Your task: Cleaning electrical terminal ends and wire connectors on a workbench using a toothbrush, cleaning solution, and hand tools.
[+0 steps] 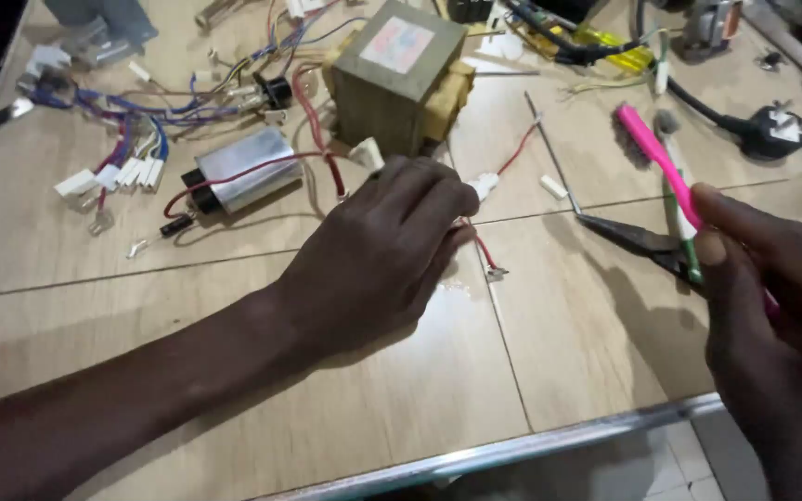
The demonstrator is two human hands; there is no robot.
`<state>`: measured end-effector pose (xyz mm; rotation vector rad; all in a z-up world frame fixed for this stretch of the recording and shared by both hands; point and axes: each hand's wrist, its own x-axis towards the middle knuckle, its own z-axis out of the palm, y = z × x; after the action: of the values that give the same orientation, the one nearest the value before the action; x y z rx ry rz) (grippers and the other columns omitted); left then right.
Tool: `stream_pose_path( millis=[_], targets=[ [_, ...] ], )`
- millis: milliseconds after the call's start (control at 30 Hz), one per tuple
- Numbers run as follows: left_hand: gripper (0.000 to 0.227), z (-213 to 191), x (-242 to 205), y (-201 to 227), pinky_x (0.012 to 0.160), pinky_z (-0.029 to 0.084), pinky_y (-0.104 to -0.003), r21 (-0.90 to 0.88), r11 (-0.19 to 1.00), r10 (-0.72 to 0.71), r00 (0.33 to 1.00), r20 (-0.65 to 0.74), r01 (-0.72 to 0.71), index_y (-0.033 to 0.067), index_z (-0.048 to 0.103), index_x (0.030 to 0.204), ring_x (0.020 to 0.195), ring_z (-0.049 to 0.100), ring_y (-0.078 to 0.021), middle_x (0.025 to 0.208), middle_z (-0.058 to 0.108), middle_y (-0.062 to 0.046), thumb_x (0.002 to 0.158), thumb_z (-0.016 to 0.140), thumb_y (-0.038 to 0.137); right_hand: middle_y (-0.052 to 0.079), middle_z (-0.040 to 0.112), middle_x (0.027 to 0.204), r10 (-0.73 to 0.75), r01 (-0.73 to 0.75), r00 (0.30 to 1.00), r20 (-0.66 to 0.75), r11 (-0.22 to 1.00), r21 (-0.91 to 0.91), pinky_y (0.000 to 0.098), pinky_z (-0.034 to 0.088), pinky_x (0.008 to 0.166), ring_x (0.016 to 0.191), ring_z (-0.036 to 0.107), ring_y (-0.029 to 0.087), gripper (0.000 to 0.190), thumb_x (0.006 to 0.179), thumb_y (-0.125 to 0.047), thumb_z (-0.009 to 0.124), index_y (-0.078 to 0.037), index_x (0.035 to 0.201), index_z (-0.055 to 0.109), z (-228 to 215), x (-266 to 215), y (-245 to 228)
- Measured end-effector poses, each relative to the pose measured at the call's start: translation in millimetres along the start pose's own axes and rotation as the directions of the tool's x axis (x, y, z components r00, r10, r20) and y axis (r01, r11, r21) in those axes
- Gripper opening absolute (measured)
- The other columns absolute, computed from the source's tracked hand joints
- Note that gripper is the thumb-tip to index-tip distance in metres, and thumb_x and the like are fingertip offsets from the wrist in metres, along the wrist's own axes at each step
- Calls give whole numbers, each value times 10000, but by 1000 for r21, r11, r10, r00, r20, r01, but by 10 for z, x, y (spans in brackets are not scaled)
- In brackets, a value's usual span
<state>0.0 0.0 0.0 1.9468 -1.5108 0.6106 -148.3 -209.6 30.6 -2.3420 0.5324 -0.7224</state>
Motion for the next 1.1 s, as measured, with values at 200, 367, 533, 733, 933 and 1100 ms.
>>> stream_pose_path(
  millis=[200, 367, 533, 733, 933, 1100],
  targets=[
    [344, 348, 432, 44, 682, 547, -508, 99, 926, -377, 906, 193, 364, 10, 586, 1082, 924, 613, -368, 1035, 623, -192, 1030, 652, 343, 167, 745, 1015, -412, 405, 906, -94, 910, -85, 318, 423, 628, 697, 540, 163, 252, 1145, 64, 656, 104, 1374, 755, 235, -63, 64],
    [302, 552, 837, 15, 510, 601, -380, 230, 879, -476, 739, 477, 417, 30, 702, 899, 588, 630, -221, 729, 624, -92, 813, 587, -235, 151, 735, 1069, -351, 363, 915, -200, 931, 26, 277, 424, 683, 798, 550, 132, 211, 1184, 54, 643, 100, 1365, 740, 225, -99, 95],
    [132, 174, 912, 92, 505, 388, -359, -40, 801, -546, 757, 360, 597, 165, 574, 790, 577, 518, -126, 668, 568, 7, 907, 609, 116, 171, 697, 986, -386, 403, 885, -260, 915, 13, 295, 357, 615, 711, 512, 157, 251, 1204, -19, 611, 122, 1380, 720, 170, -93, 85],
    [108, 108, 521, 126, 633, 693, -253, -638, 348, -628, 676, 385, 687, -7, 626, 965, 721, 760, -194, 848, 711, -159, 949, 668, 91, 145, 729, 974, -430, 433, 886, -175, 901, -19, 294, 399, 608, 717, 560, 156, 249, 1138, 27, 645, 83, 1362, 738, 116, -98, 108],
    [213, 235, 409, 126, 595, 628, -247, -807, -193, -722, 476, 503, 559, -127, 579, 1148, 675, 738, -251, 842, 676, -259, 1011, 584, 36, 47, 765, 944, -304, 308, 951, 52, 940, -148, 317, 492, 653, 684, 654, 152, 276, 1001, -88, 644, -130, 1241, 773, -102, -333, 144],
    [294, 324, 375, 48, 692, 644, -235, -793, -72, -692, 542, 476, 605, -107, 638, 1149, 765, 780, -233, 920, 705, -232, 977, 597, 129, -10, 715, 866, -380, 410, 912, 152, 854, -321, 362, 491, 633, 698, 667, 191, 461, 896, -48, 701, -259, 1301, 769, 67, -205, 305]
  ],
)
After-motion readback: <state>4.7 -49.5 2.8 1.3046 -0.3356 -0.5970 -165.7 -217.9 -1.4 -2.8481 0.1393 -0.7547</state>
